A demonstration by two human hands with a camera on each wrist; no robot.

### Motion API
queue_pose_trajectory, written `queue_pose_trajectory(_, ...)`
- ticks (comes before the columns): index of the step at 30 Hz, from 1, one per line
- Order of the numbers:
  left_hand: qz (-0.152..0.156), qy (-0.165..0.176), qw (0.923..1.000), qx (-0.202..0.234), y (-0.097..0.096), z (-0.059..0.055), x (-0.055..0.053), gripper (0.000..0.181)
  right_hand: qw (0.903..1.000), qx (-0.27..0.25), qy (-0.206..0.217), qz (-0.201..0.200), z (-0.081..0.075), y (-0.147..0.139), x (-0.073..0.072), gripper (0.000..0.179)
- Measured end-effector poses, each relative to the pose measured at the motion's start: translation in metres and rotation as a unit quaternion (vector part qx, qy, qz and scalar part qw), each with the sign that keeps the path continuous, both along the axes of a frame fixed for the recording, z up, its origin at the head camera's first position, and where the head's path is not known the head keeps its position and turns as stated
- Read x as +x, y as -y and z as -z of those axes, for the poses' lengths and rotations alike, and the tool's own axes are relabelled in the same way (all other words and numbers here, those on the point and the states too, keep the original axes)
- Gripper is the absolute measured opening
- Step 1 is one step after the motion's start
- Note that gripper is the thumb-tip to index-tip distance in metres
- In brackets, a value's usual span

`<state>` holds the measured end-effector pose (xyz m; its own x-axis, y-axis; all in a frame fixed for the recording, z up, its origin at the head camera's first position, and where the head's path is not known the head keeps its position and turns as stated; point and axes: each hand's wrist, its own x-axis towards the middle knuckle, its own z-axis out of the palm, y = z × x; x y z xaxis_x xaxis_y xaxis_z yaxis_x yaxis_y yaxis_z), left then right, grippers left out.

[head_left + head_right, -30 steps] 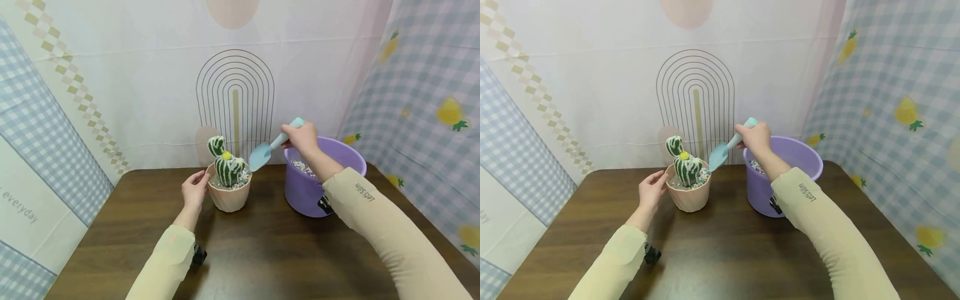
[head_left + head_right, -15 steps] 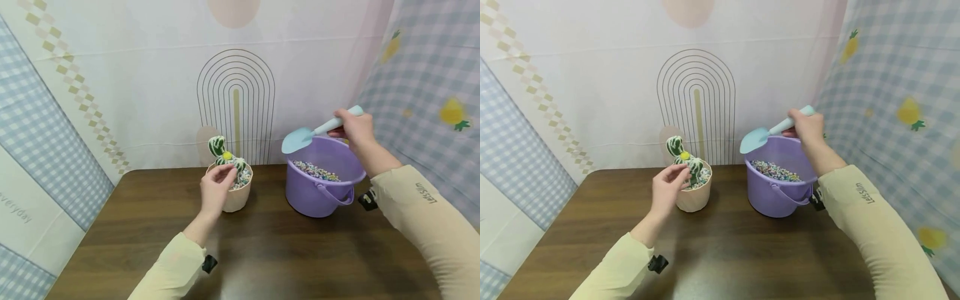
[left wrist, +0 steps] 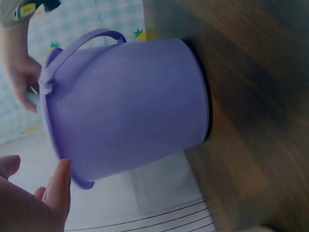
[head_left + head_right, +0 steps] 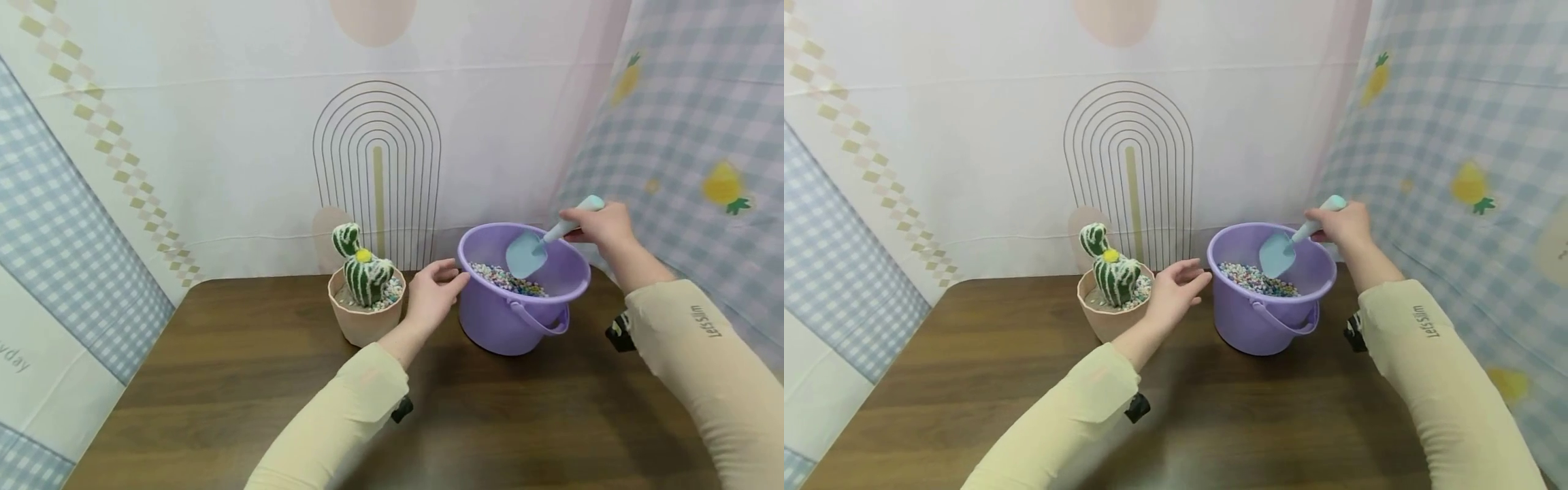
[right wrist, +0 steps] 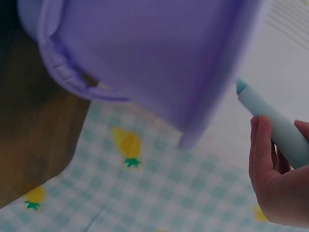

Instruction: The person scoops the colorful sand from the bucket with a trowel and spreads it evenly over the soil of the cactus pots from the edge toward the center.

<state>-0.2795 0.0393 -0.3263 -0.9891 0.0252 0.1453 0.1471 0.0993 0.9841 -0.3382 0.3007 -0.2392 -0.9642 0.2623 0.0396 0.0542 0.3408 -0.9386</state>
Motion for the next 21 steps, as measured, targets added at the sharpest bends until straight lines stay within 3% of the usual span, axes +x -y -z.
queue_pose_trajectory(3,-0.022,0.018,0.9995,0.011,-0.009,0.004,-0.01,0.045,0.9955,0.093,0.008,0.013,0.013,-0.005,-0.004,0.031)
queue_pose_trajectory(7,-0.042,0.042,0.9977,0.034,-0.019,0.008,-0.017,0.046,0.9726,0.231,0.013,0.018,0.028,-0.008,-0.006,0.041)
queue_pose_trajectory(10,-0.049,0.047,0.9963,0.053,-0.026,0.008,-0.02,0.042,0.9584,0.285,0.001,-0.002,0.035,-0.007,-0.004,0.04)
queue_pose_trajectory(15,-0.061,0.046,0.9933,0.086,-0.034,0.006,-0.025,0.038,0.9662,0.254,-0.003,-0.047,0.037,-0.003,0.001,0.036)
queue_pose_trajectory(21,-0.072,0.064,0.9888,0.114,-0.038,0.009,-0.033,0.038,0.979,0.193,0.002,-0.066,0.04,0.0,0.006,0.031)
